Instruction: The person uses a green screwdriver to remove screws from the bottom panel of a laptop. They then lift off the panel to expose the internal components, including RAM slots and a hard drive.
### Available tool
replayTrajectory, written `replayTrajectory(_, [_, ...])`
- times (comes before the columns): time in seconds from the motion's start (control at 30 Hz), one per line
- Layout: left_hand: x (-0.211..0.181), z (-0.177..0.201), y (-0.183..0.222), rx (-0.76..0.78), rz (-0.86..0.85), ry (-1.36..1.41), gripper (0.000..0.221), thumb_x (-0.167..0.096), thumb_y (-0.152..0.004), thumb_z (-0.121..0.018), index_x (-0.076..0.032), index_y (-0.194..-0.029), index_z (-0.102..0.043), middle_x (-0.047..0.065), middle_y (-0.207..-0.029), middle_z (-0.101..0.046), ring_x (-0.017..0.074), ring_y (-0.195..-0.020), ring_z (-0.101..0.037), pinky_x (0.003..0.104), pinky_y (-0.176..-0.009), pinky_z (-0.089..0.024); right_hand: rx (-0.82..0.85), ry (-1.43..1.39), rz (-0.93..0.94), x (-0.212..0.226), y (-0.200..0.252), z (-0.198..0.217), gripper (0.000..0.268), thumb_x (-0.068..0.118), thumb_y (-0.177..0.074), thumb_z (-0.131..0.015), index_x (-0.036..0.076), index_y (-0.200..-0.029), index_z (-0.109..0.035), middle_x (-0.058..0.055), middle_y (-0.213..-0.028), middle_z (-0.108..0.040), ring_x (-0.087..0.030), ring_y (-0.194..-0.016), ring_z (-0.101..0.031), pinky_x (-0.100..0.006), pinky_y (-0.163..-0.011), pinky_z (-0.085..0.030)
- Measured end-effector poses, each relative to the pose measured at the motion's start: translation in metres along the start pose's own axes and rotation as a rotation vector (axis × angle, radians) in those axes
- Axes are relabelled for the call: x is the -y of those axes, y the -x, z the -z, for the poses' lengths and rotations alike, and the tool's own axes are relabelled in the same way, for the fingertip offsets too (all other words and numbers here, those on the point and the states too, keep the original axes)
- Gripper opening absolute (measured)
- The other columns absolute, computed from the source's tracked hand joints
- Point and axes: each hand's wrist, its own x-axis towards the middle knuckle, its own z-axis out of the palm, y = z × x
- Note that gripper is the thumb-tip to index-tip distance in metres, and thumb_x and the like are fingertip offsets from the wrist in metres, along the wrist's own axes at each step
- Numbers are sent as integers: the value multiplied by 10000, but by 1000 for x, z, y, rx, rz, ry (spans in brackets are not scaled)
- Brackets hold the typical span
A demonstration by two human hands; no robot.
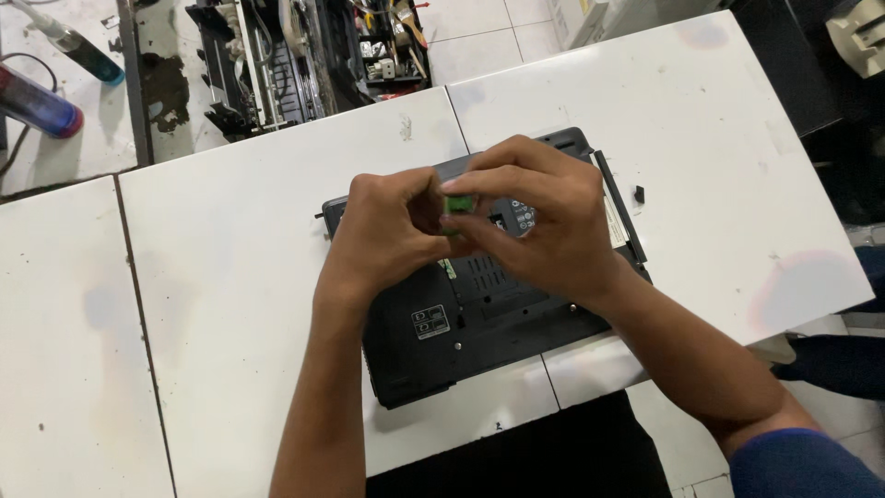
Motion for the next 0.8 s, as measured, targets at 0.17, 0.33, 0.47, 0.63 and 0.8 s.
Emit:
replayTrajectory(0.17, [-18, 15, 2, 148, -40, 113, 229, -109, -824, -855, -86, -1040, -780, 3, -885, -800, 86, -789, -758, 261, -774, -682, -6, -54, -19, 5, -6, 3, 288, -42, -966, -860, -16, -1199, -693, -178, -1109, -780, -234, -854, -779, -340, -815, -648])
replayTrajectory(0.33, [-15, 16, 4, 127, -54, 155, 176, -56, -851, -883, -60, -1009, -805, 45, -865, -828, 96, -790, -791, 236, -739, -688, -1, -59, 5, 5, -7, 4, 205, -39, -947, -861, -3, -1099, -727, -214, -1122, -762, -203, -772, -733, -303, -763, -624])
replayTrajectory(0.47, [-8, 10, 2, 45, -46, 103, 202, 55, -706, -795, -88, -813, -701, -11, -722, -733, 38, -685, -680, 205, -633, -587, -3, -65, 22, 6, -5, 2, 253, 4, -930, -923, 19, -1084, -721, -153, -1017, -753, -189, -781, -710, -282, -739, -618])
replayTrajectory(0.63, [-13, 14, 4, 214, 2, 111, 196, -94, -832, -866, -87, -1015, -796, 25, -904, -827, 123, -851, -814, 274, -819, -706, 9, -50, 1, 5, -4, 5, 231, -53, -968, -801, 13, -1164, -698, -166, -1098, -790, -230, -835, -778, -341, -806, -629])
replayTrajectory(0.8, [2, 3, 1, 5, 71, -5, 462, -97, -633, -991, -107, -700, -534, -10, -608, -655, 16, -630, -527, 252, -505, -453, 14, -56, 22, 3, 1, 1, 366, 38, -910, -972, 86, -1208, -765, -178, -1103, -711, -264, -921, -721, -347, -807, -619])
